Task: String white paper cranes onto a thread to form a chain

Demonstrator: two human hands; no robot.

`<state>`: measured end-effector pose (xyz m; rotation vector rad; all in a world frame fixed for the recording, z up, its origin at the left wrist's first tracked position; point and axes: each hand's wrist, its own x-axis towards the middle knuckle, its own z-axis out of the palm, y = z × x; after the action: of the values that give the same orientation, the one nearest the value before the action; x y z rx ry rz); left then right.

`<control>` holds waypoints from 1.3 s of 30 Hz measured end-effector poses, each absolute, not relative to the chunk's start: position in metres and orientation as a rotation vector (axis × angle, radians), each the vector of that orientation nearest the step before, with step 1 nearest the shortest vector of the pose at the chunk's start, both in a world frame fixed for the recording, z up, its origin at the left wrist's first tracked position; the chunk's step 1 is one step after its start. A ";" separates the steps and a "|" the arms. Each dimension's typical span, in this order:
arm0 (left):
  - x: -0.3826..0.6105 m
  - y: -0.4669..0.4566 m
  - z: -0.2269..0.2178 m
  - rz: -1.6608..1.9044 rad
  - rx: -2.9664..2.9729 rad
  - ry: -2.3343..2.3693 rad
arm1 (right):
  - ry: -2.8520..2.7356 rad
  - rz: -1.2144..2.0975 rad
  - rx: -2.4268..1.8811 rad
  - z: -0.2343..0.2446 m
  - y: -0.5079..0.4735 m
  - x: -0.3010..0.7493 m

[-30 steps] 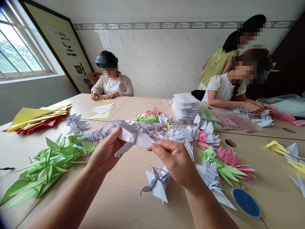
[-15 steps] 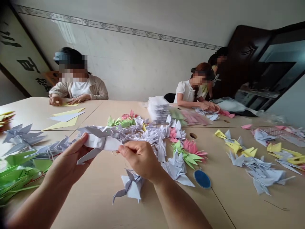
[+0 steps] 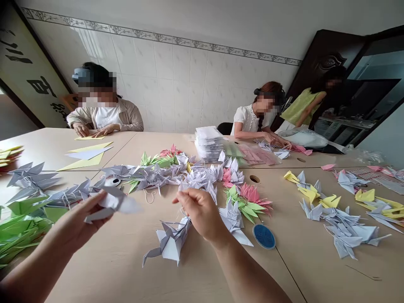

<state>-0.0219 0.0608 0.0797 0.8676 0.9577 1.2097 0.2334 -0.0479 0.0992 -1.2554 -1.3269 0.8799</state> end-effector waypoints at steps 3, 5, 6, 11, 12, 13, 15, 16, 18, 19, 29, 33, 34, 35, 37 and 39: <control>-0.022 0.059 0.045 0.983 0.894 1.131 | -1.405 0.991 -1.301 0.083 -0.075 0.238; -0.022 0.057 0.028 0.926 0.936 1.209 | -1.441 1.047 -1.324 0.072 -0.090 0.238; -0.022 0.056 0.023 0.921 0.958 1.237 | -1.457 1.055 -1.343 0.067 -0.096 0.238; -0.030 0.058 0.007 0.946 1.028 1.303 | -1.491 0.915 -1.440 0.046 -0.105 0.241; -0.032 0.060 0.004 0.954 1.046 1.304 | -1.491 0.877 -1.445 0.043 -0.104 0.242; -0.034 0.063 0.000 0.973 1.079 1.306 | -1.501 0.835 -1.447 0.041 -0.104 0.244; -0.036 0.068 -0.007 1.043 1.232 1.358 | -1.527 0.750 -1.447 0.036 -0.103 0.247; -0.036 0.070 -0.009 1.096 1.352 1.408 | -1.536 0.711 -1.450 0.033 -0.103 0.249; -0.036 0.070 -0.009 1.202 1.609 1.534 | -1.517 0.653 -1.463 0.030 -0.103 0.253; -0.036 0.068 -0.008 1.238 1.691 1.576 | -1.489 0.639 -1.472 0.029 -0.104 0.255; 0.005 -0.014 -0.003 1.038 2.426 0.713 | -1.129 0.531 -1.502 0.030 -0.127 0.275; 0.019 -0.026 -0.007 0.795 2.329 0.633 | -1.066 0.525 -1.452 0.027 -0.141 0.274; 0.019 -0.025 -0.007 0.785 2.305 0.634 | -1.064 0.535 -1.454 0.027 -0.145 0.273; 0.018 -0.024 -0.006 0.780 2.287 0.630 | -1.064 0.545 -1.453 0.027 -0.149 0.272; 0.012 -0.021 -0.002 0.796 2.264 0.627 | -1.066 0.555 -1.445 0.027 -0.157 0.272; 0.005 -0.018 0.005 0.837 2.236 0.645 | -1.066 0.547 -1.440 0.029 -0.164 0.274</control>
<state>0.0052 -0.0175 0.0046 2.2361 0.6453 0.8365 0.2739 -0.1645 0.0288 -1.4400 -1.0661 0.5471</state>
